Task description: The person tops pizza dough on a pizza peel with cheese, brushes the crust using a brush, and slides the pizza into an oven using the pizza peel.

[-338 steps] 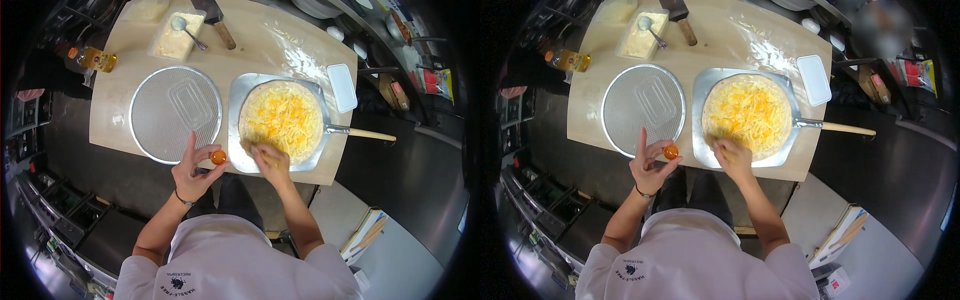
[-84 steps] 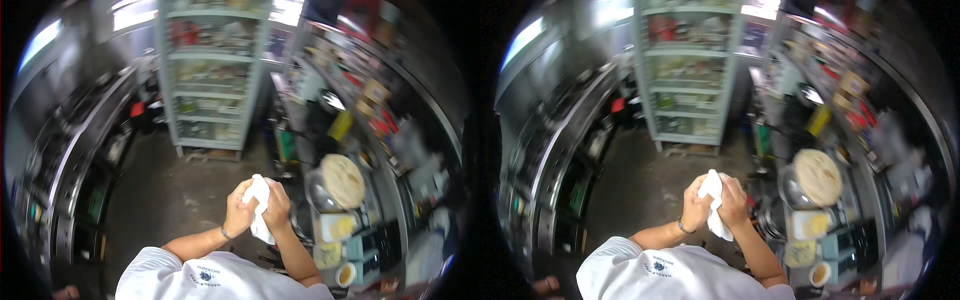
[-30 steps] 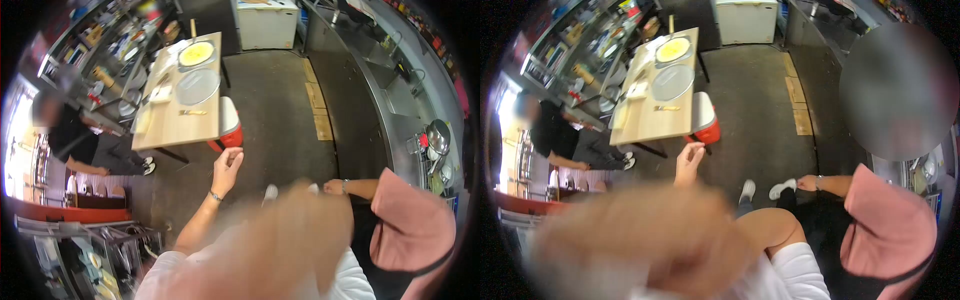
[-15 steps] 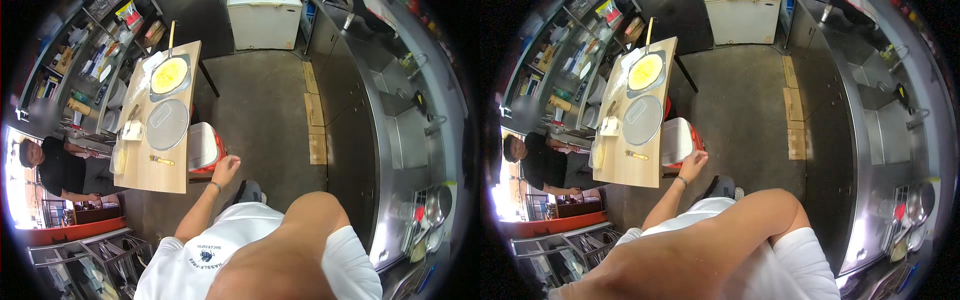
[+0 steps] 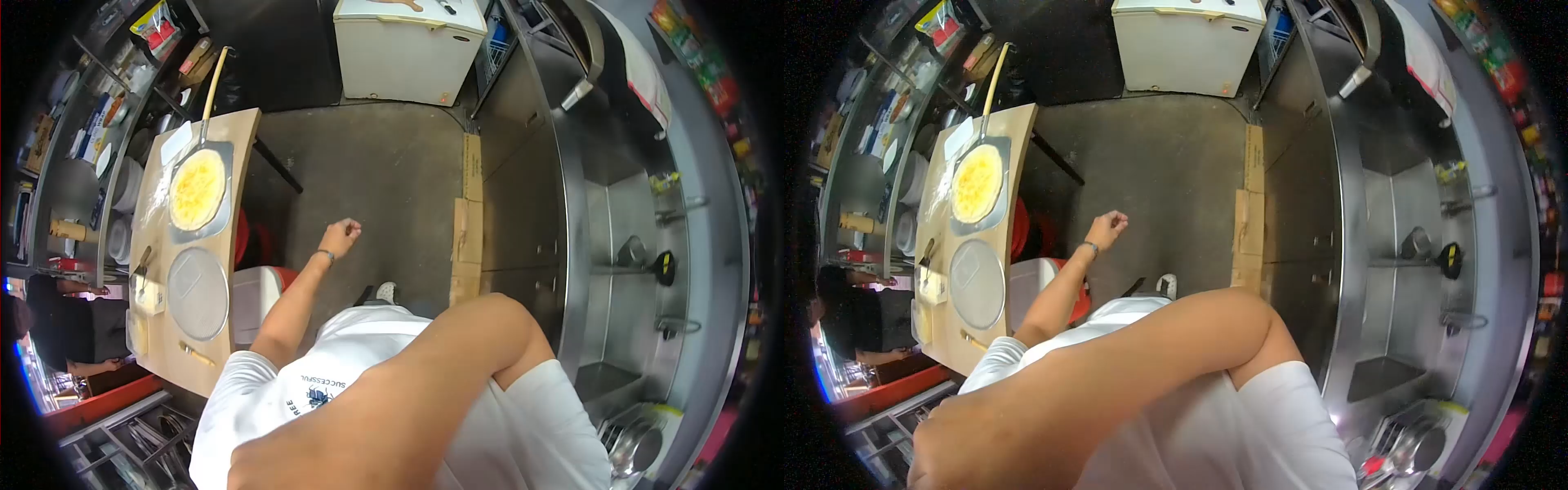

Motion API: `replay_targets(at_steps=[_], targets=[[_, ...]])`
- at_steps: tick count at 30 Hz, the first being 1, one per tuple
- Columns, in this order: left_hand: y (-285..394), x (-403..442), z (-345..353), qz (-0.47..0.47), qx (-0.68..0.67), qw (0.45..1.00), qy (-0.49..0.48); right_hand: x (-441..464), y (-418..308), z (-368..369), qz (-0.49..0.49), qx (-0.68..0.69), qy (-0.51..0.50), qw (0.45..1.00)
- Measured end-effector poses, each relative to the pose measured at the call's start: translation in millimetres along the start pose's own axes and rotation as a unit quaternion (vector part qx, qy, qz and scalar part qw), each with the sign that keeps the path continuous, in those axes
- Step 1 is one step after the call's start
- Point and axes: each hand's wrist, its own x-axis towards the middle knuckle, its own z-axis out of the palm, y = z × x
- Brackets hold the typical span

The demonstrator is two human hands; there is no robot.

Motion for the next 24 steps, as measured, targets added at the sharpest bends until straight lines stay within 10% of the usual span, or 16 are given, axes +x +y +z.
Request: replay_targets(at_steps=[13,16,24], targets=[[63.6,291.6,-41.2,-0.050,-0.072,0.989,0.119,-39.7,-112.9,-346.2,0.096,0.061,-0.173,0.978],[61.5,315.7,-58.4,-0.085,-0.107,0.974,0.180,-19.7,-127.9,-431.6,-0.048,-0.006,-0.312,0.949],[27.5,337.6,-130.1,-0.223,-0.197,0.888,0.351,64.0,-105.0,-609.0,0.037,0.026,-0.516,0.856]])
